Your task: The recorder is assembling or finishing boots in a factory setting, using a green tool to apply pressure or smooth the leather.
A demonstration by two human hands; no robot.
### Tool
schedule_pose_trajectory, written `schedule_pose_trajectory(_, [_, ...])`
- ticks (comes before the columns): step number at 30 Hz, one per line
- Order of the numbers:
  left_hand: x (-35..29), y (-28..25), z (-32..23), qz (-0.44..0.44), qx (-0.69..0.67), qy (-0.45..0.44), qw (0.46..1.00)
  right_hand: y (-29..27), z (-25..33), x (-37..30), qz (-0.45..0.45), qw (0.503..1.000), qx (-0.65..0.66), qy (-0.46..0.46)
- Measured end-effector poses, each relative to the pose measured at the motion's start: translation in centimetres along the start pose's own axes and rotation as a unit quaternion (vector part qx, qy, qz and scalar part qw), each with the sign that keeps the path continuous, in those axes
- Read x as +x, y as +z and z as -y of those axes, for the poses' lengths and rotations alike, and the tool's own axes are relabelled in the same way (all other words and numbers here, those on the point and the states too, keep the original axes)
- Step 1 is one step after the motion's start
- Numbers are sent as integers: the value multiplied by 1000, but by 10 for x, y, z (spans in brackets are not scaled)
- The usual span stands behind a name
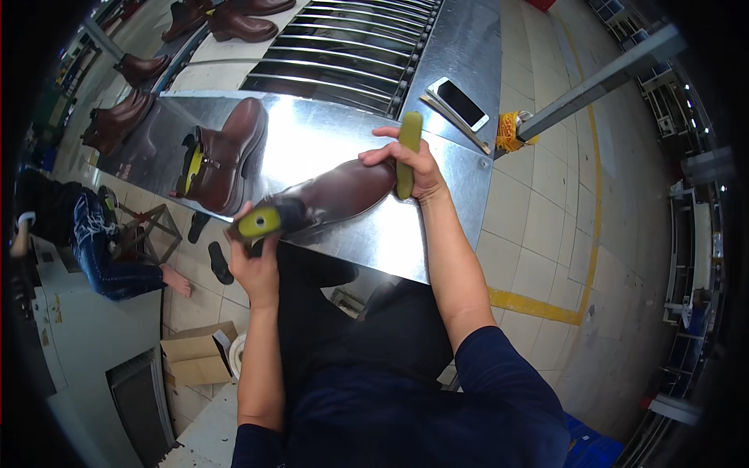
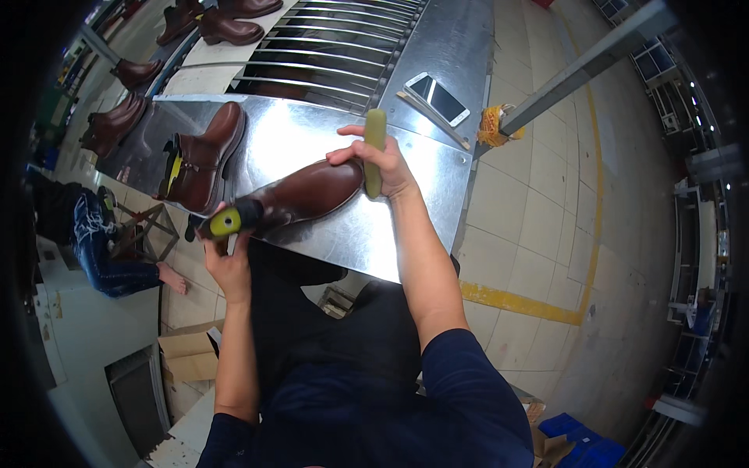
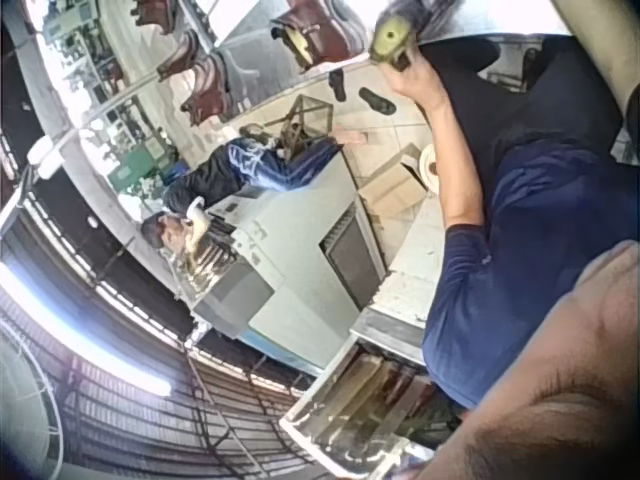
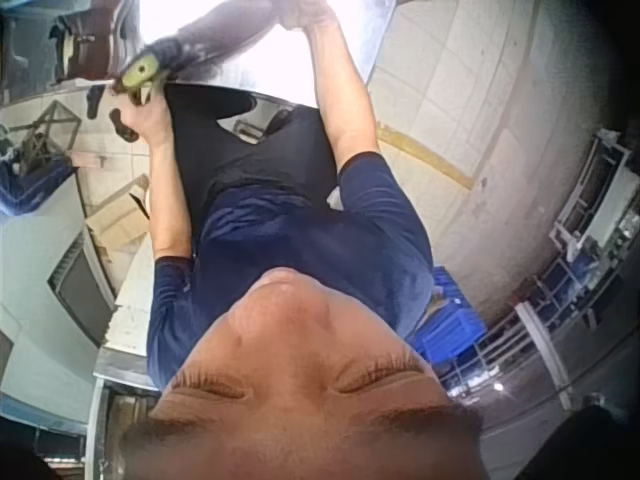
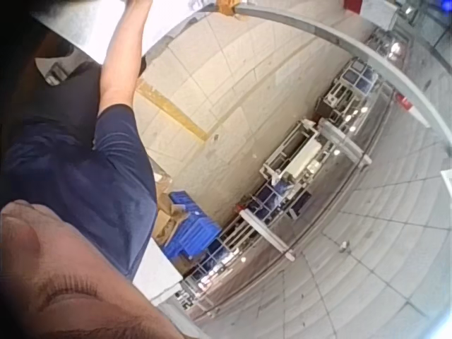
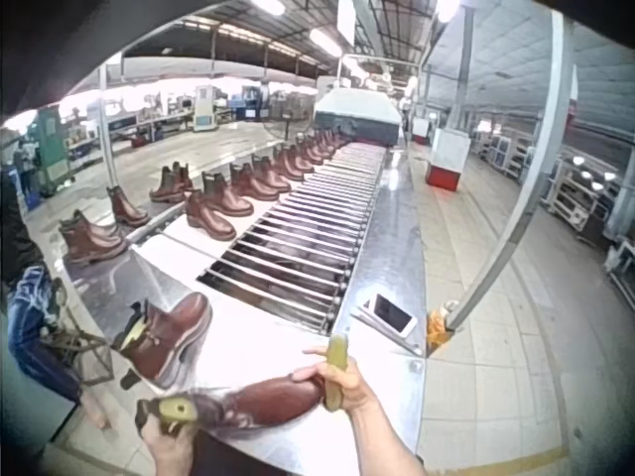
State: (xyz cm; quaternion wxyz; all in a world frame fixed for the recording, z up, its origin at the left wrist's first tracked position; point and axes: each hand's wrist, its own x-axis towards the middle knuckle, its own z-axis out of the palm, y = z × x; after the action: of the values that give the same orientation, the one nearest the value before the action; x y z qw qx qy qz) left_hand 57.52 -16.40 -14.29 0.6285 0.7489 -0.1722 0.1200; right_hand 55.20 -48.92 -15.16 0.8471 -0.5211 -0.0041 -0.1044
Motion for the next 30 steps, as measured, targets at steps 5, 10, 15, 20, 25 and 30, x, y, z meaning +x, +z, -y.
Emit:
schedule_pose_trajectory(5, [10, -20, 39, 46, -3, 186, 982, -30, -9, 2, 145, 974, 165, -45])
schedule_pose_trajectory(10, [30, -29, 33, 61, 45, 225, 971, -29, -17, 0, 118, 974, 192, -29])
schedule_pose_trajectory(15, [53, -38, 25, 66, 71, 260, 961, -14, -17, 0, 155, 954, 253, -31])
schedule_pose_trajectory(20, [36, -27, 34, 66, 146, 17, 987, -10, -25, 5, 175, 964, 201, -17])
schedule_pose_trajectory(25, [14, -19, 26, 26, -2, -110, 994, 2, -24, 10, 82, 986, 145, 13])
schedule_pose_trajectory(30, [-5, -10, 31, 121, -55, -161, 978, -7, -23, 8, 120, 985, 123, 27])
